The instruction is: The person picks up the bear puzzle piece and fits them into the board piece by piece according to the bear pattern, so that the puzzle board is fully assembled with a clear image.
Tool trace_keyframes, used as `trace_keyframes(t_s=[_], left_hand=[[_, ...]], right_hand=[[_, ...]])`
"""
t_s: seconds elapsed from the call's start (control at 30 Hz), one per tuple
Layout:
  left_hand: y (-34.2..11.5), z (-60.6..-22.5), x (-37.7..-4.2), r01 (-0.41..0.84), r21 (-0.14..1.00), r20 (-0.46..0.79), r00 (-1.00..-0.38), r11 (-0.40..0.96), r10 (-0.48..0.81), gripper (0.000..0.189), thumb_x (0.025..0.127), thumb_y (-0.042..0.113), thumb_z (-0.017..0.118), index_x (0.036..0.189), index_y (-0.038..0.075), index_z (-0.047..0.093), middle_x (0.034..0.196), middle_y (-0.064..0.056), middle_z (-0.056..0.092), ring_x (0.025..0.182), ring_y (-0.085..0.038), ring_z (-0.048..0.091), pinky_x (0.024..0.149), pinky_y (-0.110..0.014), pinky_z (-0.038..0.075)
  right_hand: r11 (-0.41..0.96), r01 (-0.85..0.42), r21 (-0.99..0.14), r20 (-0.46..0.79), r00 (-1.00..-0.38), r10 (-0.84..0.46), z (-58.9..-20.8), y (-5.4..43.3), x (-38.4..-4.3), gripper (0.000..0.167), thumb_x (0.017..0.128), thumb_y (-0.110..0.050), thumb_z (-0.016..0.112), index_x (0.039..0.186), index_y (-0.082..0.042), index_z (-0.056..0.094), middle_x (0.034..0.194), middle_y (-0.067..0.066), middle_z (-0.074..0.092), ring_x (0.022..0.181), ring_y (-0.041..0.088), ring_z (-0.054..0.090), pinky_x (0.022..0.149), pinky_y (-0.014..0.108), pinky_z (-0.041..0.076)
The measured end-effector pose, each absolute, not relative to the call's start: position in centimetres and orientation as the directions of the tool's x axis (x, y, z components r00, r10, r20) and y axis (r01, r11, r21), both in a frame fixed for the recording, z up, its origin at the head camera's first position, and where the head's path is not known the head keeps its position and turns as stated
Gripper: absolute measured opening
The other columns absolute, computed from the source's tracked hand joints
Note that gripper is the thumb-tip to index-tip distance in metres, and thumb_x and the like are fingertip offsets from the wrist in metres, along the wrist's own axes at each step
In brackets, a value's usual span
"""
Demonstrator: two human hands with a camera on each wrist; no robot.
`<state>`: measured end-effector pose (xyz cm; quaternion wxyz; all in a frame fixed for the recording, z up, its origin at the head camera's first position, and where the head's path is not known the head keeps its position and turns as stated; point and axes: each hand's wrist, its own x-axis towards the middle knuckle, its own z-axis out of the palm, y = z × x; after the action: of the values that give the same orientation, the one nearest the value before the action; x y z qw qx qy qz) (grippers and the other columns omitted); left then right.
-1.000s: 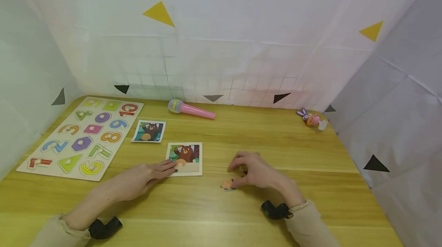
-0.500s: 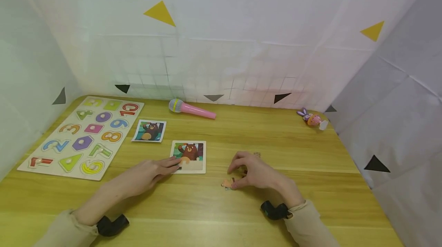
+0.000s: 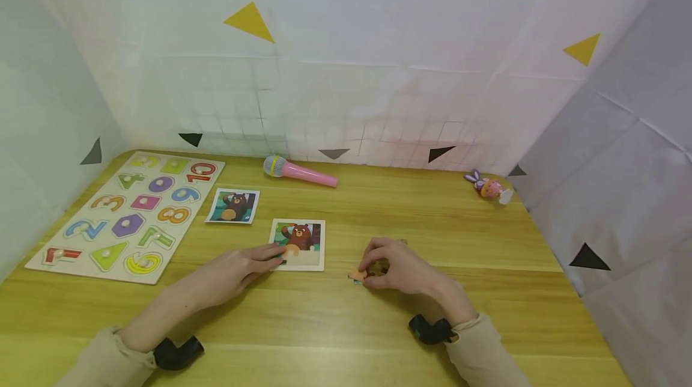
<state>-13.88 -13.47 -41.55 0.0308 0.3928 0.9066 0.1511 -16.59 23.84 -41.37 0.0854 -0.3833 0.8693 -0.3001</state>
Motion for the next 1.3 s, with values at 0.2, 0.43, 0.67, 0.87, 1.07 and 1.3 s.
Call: trace_keyframes(t_s=[0.2, 0.43, 0.67, 0.87, 1.07, 1.3], left_hand=[[-13.48, -41.61, -13.87, 0.696, 0.31, 0.063, -0.695, 0.648, 0.716, 0.038, 0.102, 0.006, 0.055, 0.139, 0.01, 0.061, 0.154, -0.005, 0.047, 0.137, -0.028, 0.049, 0.104, -0.044, 0.048], [-13.42, -41.67, -13.86, 0.691, 0.324, 0.054, -0.696, 0.647, 0.716, 0.039, 0.101, 0.005, 0.056, 0.139, 0.01, 0.06, 0.155, -0.005, 0.046, 0.137, -0.028, 0.049, 0.105, -0.044, 0.047], [-13.47, -41.59, -13.83, 0.683, 0.353, 0.058, -0.698, 0.64, 0.714, 0.038, 0.102, 0.006, 0.054, 0.139, 0.009, 0.06, 0.154, -0.005, 0.046, 0.137, -0.029, 0.049, 0.105, -0.044, 0.047], [-13.5, -41.46, -13.82, 0.675, 0.365, 0.041, -0.7, 0.641, 0.713, 0.038, 0.103, 0.007, 0.053, 0.14, 0.009, 0.059, 0.155, -0.005, 0.045, 0.138, -0.029, 0.048, 0.106, -0.044, 0.046], [-13.51, -41.41, -13.82, 0.677, 0.358, 0.031, -0.697, 0.643, 0.716, 0.039, 0.102, 0.005, 0.053, 0.141, 0.009, 0.058, 0.156, -0.005, 0.044, 0.138, -0.029, 0.047, 0.106, -0.044, 0.046], [-13.49, -41.4, -13.8, 0.672, 0.363, 0.024, -0.699, 0.646, 0.714, 0.04, 0.102, 0.004, 0.053, 0.142, 0.009, 0.057, 0.156, -0.004, 0.044, 0.139, -0.029, 0.047, 0.106, -0.044, 0.046]], right_hand=[[0.543, -0.598, -0.589, 0.079, -0.711, -0.698, -41.28, 23.9, -16.68, 0.019, 0.085, -0.026, 0.081, 0.103, -0.022, 0.076, 0.105, -0.006, 0.064, 0.091, 0.011, 0.06, 0.079, 0.029, 0.053], [0.572, -0.576, -0.584, 0.07, -0.738, -0.671, -41.02, 24.04, -16.65, 0.023, 0.083, -0.028, 0.082, 0.104, -0.021, 0.077, 0.103, -0.007, 0.065, 0.09, 0.011, 0.06, 0.078, 0.029, 0.052], [0.56, -0.581, -0.59, 0.084, -0.735, -0.673, -41.1, 24.01, -16.75, 0.02, 0.082, -0.024, 0.083, 0.101, -0.018, 0.079, 0.1, -0.006, 0.065, 0.088, 0.012, 0.061, 0.075, 0.027, 0.053], [0.55, -0.581, -0.6, 0.091, -0.733, -0.675, -41.23, 24.02, -16.88, 0.019, 0.081, -0.022, 0.083, 0.099, -0.017, 0.079, 0.099, -0.005, 0.065, 0.086, 0.012, 0.061, 0.071, 0.026, 0.053], [0.537, -0.599, -0.595, 0.103, -0.719, -0.687, -41.39, 24.03, -16.95, 0.019, 0.082, -0.022, 0.083, 0.099, -0.017, 0.079, 0.099, -0.005, 0.065, 0.085, 0.011, 0.061, 0.07, 0.026, 0.053], [0.516, -0.621, -0.589, 0.124, -0.701, -0.702, -41.56, 24.04, -16.96, 0.018, 0.082, -0.024, 0.082, 0.099, -0.018, 0.078, 0.099, -0.005, 0.065, 0.085, 0.011, 0.06, 0.07, 0.026, 0.053]])
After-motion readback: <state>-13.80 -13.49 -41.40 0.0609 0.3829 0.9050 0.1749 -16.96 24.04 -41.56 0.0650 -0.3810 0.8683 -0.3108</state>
